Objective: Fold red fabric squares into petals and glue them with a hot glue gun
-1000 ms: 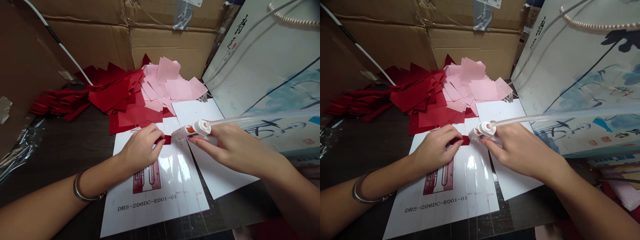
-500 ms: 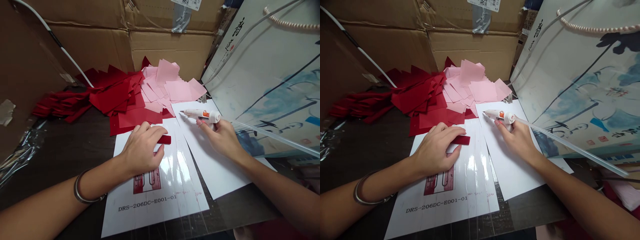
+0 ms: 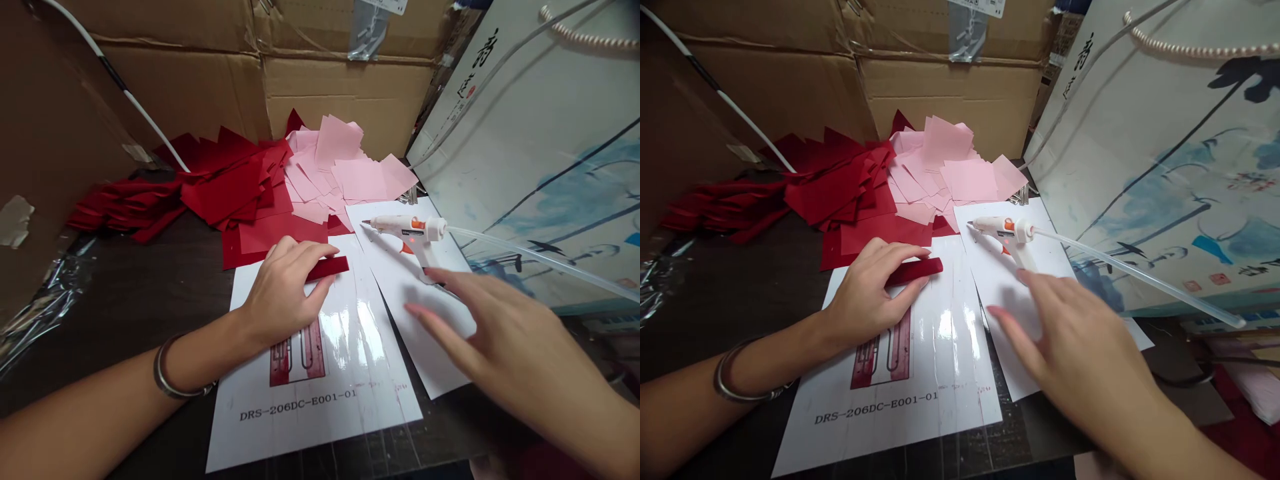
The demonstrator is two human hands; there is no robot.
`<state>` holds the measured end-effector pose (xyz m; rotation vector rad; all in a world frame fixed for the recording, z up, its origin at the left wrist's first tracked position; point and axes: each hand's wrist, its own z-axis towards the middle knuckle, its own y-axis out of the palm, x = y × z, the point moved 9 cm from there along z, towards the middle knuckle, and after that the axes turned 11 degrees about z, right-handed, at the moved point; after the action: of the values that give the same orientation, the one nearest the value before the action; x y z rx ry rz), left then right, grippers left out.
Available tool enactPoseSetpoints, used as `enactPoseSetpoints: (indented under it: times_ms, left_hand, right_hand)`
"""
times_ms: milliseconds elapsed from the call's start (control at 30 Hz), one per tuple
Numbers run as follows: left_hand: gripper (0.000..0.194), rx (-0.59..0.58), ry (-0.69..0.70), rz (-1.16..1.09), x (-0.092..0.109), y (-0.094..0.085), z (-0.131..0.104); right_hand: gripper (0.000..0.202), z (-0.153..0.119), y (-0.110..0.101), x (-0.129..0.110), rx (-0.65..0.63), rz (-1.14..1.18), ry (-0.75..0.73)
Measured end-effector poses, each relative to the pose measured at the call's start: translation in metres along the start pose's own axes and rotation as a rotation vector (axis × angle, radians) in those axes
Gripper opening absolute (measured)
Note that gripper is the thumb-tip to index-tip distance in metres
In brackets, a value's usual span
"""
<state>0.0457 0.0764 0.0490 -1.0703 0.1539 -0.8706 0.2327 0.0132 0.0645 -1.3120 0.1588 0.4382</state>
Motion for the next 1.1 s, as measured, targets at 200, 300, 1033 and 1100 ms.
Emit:
enactPoseSetpoints:
  times_ms: [200, 300, 1033, 1100]
  left_hand:
    - [0.030, 0.132, 0.159, -0.032, 0.018, -0.018, -0.004]
    - [0.035, 0.184, 0.227, -0.053, 0.025, -0.024, -0.008]
    - [0.020, 0.215, 0.168, -0.463, 0.018, -0.029, -0.003]
    - [0.020, 0.214, 0.129, -0.517, 0.016, -0.028, -0.005]
  right_hand:
    - [0.037, 0.023, 0.035, -0.038, -0.108, 0.534, 0.086]
    - [0.029, 0.037, 0.046, -0.044, -0.076, 0.672, 0.065]
    - [0.021, 0.029, 0.016, -0.060, 0.244, 0.897, -0.471]
    - [0.017, 0.031, 0.019, -0.059, 0.225, 0.933, -0.438]
